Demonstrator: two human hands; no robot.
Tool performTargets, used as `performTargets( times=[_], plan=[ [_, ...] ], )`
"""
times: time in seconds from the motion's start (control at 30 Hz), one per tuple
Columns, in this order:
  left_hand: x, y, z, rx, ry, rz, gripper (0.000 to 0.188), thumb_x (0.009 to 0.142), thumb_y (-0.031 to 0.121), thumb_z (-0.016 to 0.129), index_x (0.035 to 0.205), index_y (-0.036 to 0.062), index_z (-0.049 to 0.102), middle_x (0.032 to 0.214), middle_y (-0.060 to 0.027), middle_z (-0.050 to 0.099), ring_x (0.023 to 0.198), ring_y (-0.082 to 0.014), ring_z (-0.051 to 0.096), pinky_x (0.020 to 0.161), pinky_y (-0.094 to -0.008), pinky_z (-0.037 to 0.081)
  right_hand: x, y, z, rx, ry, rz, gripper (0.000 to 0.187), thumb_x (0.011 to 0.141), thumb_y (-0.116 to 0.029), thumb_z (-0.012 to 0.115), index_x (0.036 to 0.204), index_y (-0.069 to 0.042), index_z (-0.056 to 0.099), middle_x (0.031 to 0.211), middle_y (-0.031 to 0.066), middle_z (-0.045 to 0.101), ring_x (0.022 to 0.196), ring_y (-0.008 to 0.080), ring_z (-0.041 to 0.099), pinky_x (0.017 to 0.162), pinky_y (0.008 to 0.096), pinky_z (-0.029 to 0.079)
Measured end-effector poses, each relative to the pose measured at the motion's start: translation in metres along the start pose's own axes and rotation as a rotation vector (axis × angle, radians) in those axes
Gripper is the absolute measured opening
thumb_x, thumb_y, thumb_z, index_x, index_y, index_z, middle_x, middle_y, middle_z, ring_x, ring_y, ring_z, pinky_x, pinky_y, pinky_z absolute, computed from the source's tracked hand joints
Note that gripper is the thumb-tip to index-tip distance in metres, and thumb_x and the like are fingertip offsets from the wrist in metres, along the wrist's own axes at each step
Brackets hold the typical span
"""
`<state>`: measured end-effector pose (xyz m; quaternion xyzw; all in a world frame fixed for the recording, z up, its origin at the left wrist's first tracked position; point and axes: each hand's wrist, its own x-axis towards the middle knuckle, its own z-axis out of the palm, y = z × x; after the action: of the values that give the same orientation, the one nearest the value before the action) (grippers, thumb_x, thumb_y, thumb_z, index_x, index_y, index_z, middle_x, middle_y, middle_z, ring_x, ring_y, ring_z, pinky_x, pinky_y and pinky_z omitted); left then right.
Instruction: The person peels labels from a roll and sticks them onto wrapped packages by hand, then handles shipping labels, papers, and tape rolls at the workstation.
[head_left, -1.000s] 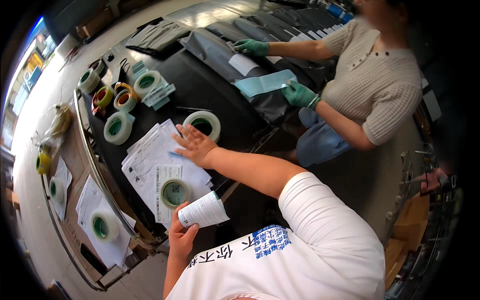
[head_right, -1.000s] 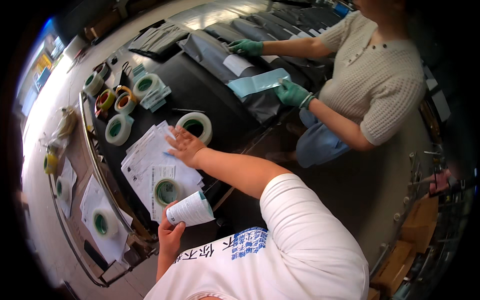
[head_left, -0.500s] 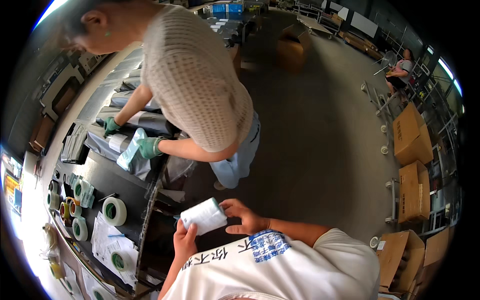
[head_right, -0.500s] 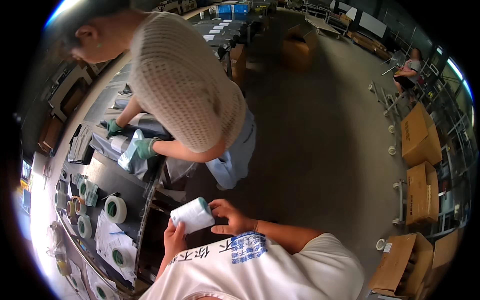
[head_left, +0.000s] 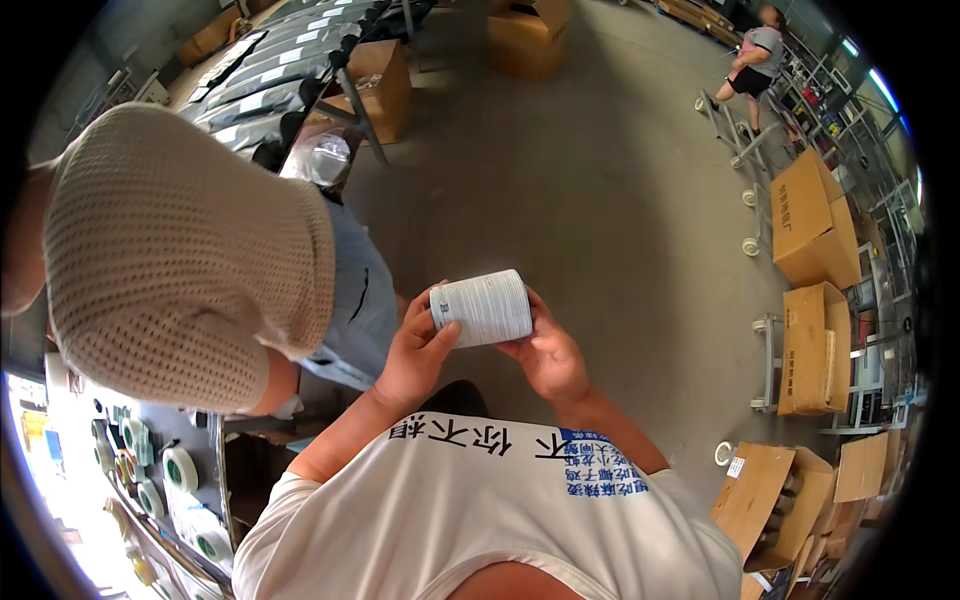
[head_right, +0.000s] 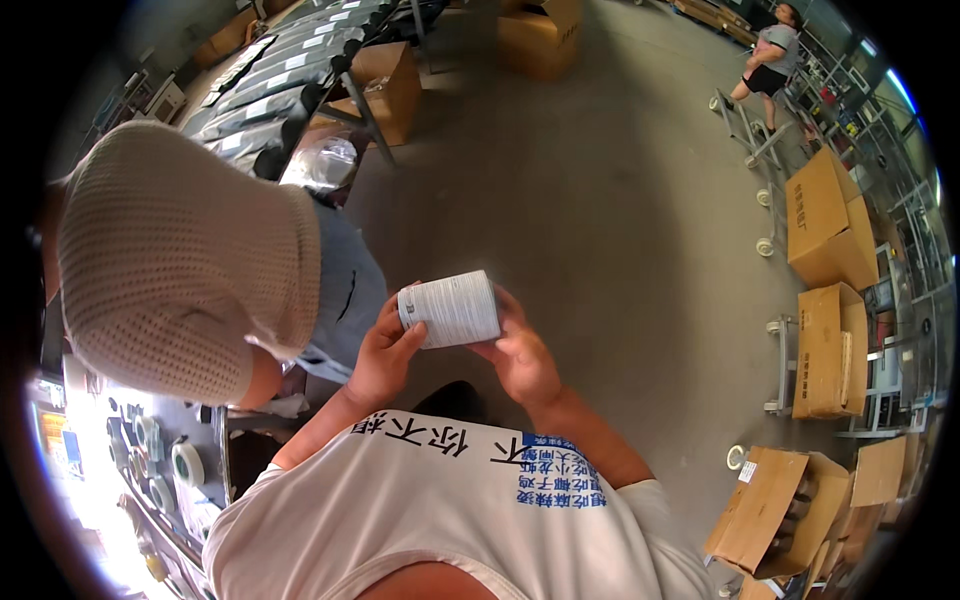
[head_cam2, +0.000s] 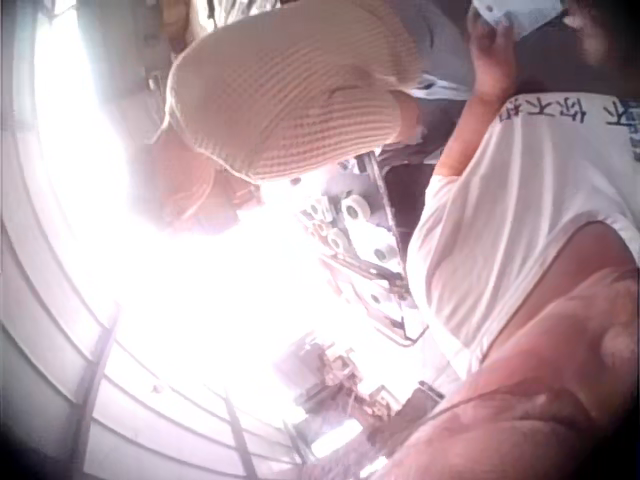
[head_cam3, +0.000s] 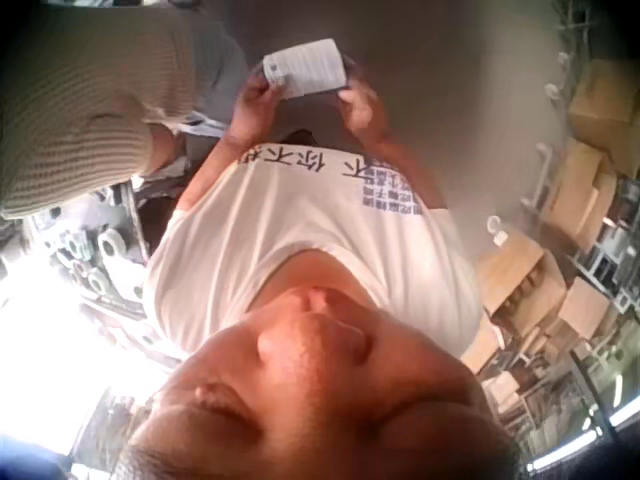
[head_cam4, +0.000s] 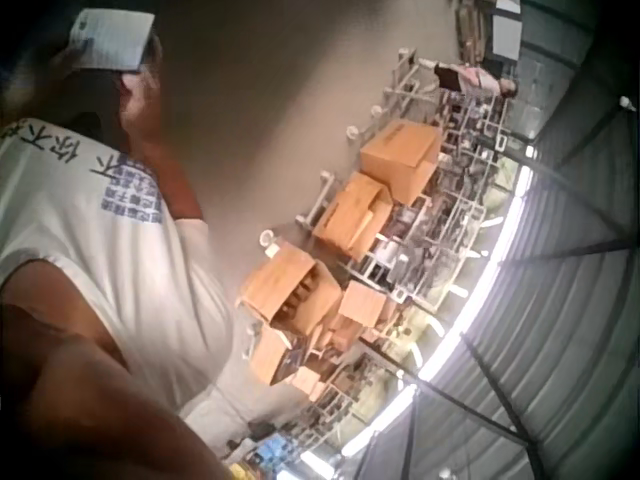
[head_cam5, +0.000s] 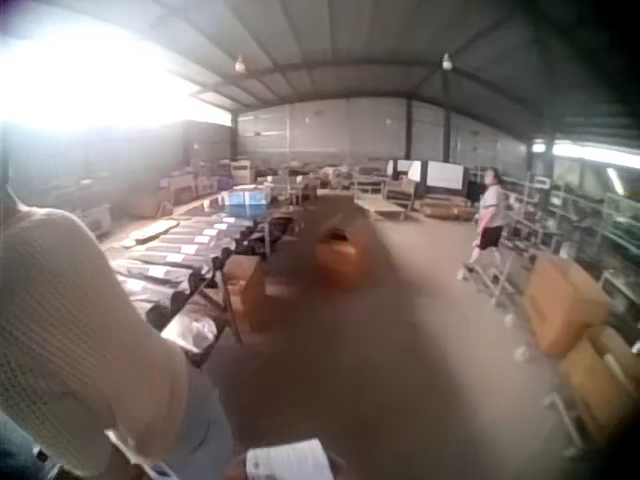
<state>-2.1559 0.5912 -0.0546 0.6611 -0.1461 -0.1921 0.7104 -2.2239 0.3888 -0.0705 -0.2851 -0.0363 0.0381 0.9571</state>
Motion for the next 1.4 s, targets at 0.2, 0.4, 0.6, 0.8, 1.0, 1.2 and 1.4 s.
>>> performTargets(
  times=[0.2,0.4,0.6,0.8,1.0,1.2,1.4],
  plan=[
    [0.114,-0.009,0.004,0.069,-0.136,0.153,0.031,0.093,-0.002,0.052,0.124,-0.0039,0.056,0.154,-0.0123,0.023,0.141,-0.0242,0.031,0.106,-0.0328,0.038,0.105,-0.05,-0.035,-0.555,0.193,-0.071,0.063,0.093,-0.009,0.058,0.148,-0.003,0.029,0.144,0.0127,0.042,0.133,0.0224,0.041,0.111,0.0382,0.033],
    [0.25,-0.02,-0.018,-0.621,-0.008,-0.079,0.038,0.094,-0.001,0.052,0.132,-0.0003,0.054,0.144,-0.0113,0.043,0.134,-0.0238,0.041,0.11,-0.0404,0.034,0.257,-0.111,-0.067,-0.884,-0.002,-0.101,0.055,0.09,-0.01,0.066,0.138,0.003,0.042,0.144,0.0129,0.038,0.132,0.0234,0.042,0.107,0.0381,0.04],
    [0.378,0.012,-0.021,-0.735,0.089,-0.166,0.036,0.098,0.007,0.052,0.133,0.0006,0.051,0.127,-0.0092,0.059,0.12,-0.0236,0.056,0.104,-0.0422,0.044,0.399,-0.167,-0.107,-0.947,-0.134,-0.143,0.038,0.089,-0.003,0.066,0.124,0.005,0.053,0.147,0.0134,0.033,0.131,0.0252,0.043,0.104,0.039,0.045],
    [0.522,0.025,-0.022,-0.738,0.118,-0.273,0.033,0.1,0.01,0.049,0.13,-0.002,0.051,0.128,-0.0125,0.058,0.118,-0.025,0.058,0.102,-0.0424,0.047,0.531,-0.229,-0.162,-0.871,-0.14,-0.103,0.035,0.089,-0.006,0.066,0.121,0.005,0.055,0.144,0.0134,0.037,0.127,0.0241,0.047,0.103,0.0379,0.046],
    [0.694,0.031,-0.018,-0.78,0.084,-0.415,0.038,0.1,0.019,0.052,0.131,-0.0017,0.047,0.126,-0.0125,0.058,0.117,-0.0232,0.058,0.1,-0.0396,0.05,0.675,-0.317,-0.219,-1.151,-0.163,-0.108,0.036,0.092,-0.015,0.066,0.118,0.006,0.054,0.145,0.0141,0.038,0.115,0.0184,0.053,0.094,0.0315,0.047],
    [0.84,0.051,-0.033,-0.824,0.107,-0.423,0.034,0.1,0.015,0.049,0.13,-0.0013,0.048,0.127,-0.0124,0.056,0.118,-0.0239,0.056,0.101,-0.0404,0.048,0.831,-0.392,-0.252,-1.23,-0.339,-0.103,0.024,0.09,-0.015,0.068,0.104,0.002,0.06,0.144,0.0145,0.04,0.115,0.0191,0.053,0.091,0.0315,0.048],
    [0.972,0.045,-0.091,-0.729,0.202,-0.379,0.034,0.098,0.007,0.051,0.131,-0.0002,0.049,0.126,-0.013,0.058,0.116,-0.0259,0.058,0.098,-0.0411,0.05,0.979,-0.396,-0.301,-0.987,-0.359,0.163,0.031,0.086,-0.007,0.07,0.114,0.004,0.064,0.153,0.0158,0.028,0.117,0.0235,0.056,0.096,0.035,0.049]
  ],
)
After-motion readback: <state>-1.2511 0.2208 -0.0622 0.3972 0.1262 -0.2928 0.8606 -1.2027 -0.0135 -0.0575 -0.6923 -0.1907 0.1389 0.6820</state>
